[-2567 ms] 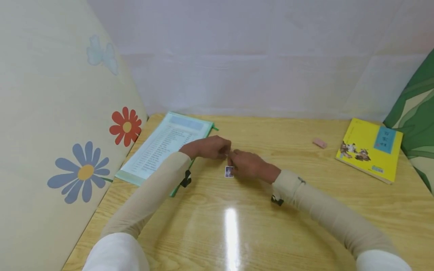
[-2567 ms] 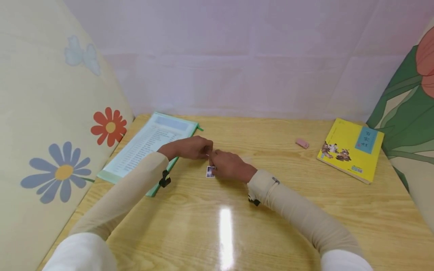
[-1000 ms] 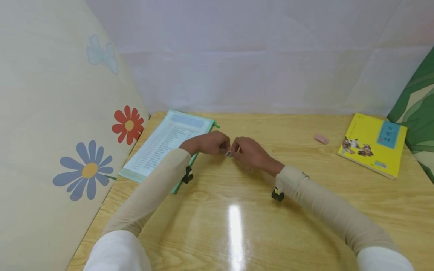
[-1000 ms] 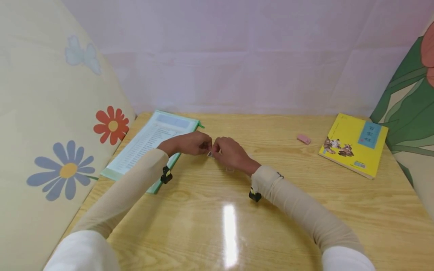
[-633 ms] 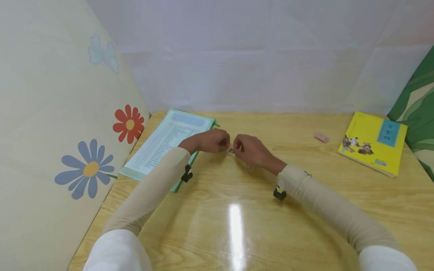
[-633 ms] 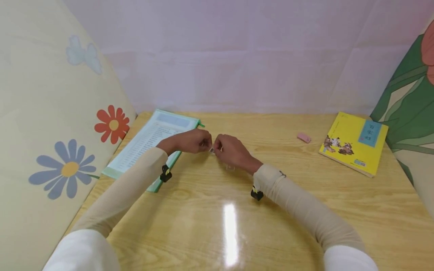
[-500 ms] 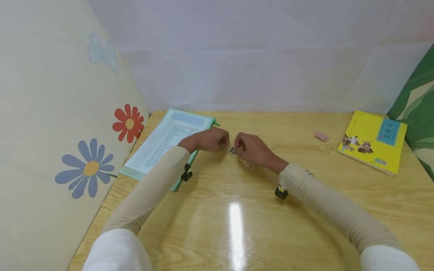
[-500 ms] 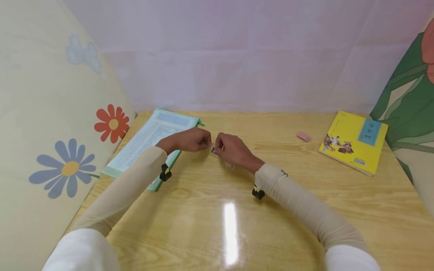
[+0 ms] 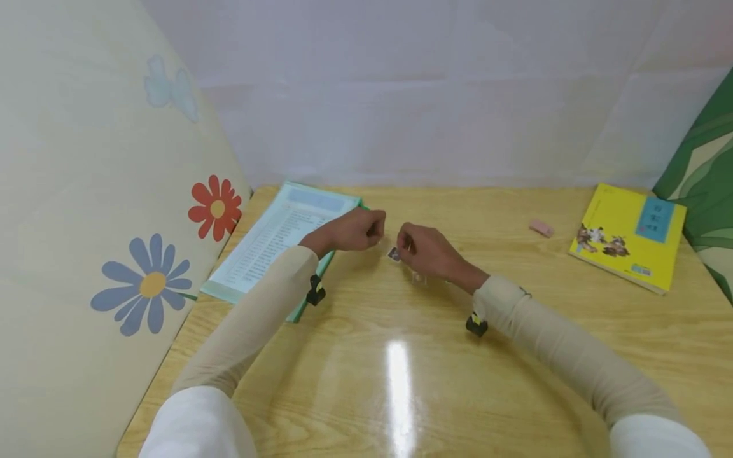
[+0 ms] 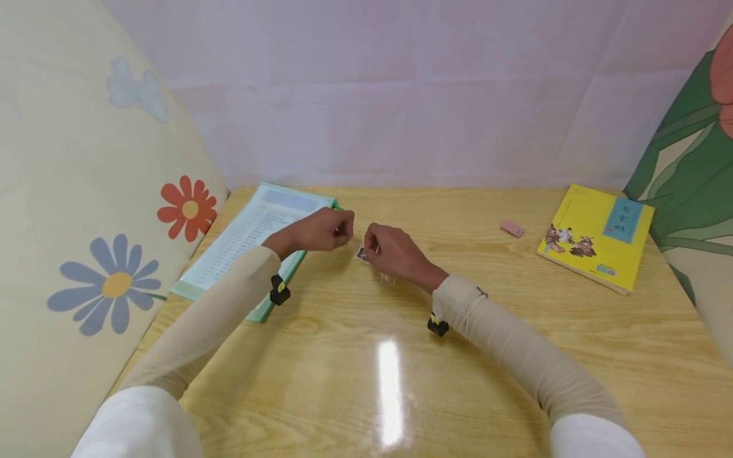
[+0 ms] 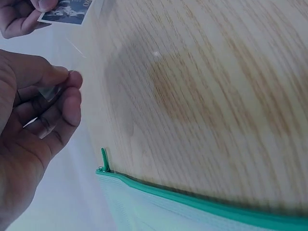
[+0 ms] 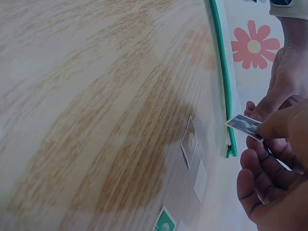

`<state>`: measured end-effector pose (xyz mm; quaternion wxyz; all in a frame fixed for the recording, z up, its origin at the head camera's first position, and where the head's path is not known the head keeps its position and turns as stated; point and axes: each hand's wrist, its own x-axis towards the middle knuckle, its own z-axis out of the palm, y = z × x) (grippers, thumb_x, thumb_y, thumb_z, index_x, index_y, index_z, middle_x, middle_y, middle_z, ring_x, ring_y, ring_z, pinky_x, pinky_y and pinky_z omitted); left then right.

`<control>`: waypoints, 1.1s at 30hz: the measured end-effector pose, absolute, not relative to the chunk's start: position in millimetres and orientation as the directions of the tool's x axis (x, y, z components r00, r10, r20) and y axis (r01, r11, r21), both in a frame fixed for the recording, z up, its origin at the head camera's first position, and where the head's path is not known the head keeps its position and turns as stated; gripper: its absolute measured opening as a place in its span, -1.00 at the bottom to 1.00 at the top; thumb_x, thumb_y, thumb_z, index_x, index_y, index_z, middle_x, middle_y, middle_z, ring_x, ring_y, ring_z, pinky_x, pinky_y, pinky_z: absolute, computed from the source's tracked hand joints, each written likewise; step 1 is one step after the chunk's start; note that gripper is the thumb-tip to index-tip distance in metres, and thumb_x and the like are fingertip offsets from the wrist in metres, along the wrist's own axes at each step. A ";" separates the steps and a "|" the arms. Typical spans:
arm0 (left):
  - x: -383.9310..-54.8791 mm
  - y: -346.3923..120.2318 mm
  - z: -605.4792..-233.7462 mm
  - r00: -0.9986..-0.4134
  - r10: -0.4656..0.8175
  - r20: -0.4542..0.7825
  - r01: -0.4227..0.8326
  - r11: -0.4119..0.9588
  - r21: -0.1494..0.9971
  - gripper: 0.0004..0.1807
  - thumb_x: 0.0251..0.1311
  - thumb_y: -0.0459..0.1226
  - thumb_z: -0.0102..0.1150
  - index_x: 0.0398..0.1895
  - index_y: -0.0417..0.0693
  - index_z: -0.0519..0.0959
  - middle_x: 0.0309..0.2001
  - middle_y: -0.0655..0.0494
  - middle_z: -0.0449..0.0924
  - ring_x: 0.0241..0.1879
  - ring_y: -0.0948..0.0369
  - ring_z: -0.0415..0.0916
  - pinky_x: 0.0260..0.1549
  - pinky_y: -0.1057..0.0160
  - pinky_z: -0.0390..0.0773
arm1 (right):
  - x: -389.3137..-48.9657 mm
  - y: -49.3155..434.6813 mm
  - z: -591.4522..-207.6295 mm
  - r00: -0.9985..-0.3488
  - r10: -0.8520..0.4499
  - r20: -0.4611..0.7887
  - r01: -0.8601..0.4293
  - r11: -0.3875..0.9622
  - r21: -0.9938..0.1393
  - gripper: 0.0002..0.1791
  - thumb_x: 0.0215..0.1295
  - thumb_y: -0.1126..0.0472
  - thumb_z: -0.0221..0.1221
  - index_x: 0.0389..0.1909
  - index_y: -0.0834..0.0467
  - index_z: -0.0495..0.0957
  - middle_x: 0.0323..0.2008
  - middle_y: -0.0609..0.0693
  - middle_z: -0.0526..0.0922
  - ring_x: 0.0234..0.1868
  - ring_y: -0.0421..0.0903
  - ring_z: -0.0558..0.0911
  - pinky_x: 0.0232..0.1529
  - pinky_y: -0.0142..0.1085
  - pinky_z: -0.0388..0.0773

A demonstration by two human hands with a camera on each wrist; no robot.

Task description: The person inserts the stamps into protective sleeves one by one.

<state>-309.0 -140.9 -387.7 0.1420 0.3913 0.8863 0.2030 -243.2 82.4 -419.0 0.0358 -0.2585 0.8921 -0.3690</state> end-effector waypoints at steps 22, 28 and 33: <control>-308.1 -134.4 -386.9 -0.688 0.714 -0.130 0.603 0.661 0.446 -0.83 0.45 -0.34 -0.02 -0.14 -0.17 0.59 -0.29 0.05 0.57 -0.41 0.17 0.45 -0.30 0.17 0.51 | -243.7 86.0 -419.6 -0.869 -0.465 0.170 -0.446 0.585 -0.677 -0.97 0.47 0.19 0.14 -0.17 0.04 0.48 -0.29 -0.11 0.57 -0.36 -0.15 0.55 -0.40 -0.27 0.54; -306.0 -134.0 -385.5 -0.680 0.724 -0.115 0.608 0.644 0.464 -0.88 0.49 -0.29 -0.05 -0.16 -0.11 0.50 -0.29 0.05 0.56 -0.41 0.17 0.46 -0.33 0.16 0.52 | -242.5 87.6 -419.0 -0.862 -0.469 0.192 -0.462 0.572 -0.678 -0.97 0.50 0.16 0.11 -0.18 0.02 0.47 -0.29 -0.11 0.57 -0.35 -0.16 0.55 -0.38 -0.25 0.54; -305.0 -135.0 -385.8 -0.676 0.724 -0.140 0.577 0.638 0.510 -0.93 0.51 -0.28 -0.03 -0.11 -0.08 0.43 -0.18 0.02 0.61 -0.34 0.19 0.58 -0.31 0.18 0.58 | -241.8 88.0 -420.0 -0.869 -0.454 0.195 -0.451 0.568 -0.688 -0.96 0.50 0.15 0.13 -0.17 0.03 0.48 -0.30 -0.10 0.57 -0.35 -0.15 0.55 -0.38 -0.24 0.54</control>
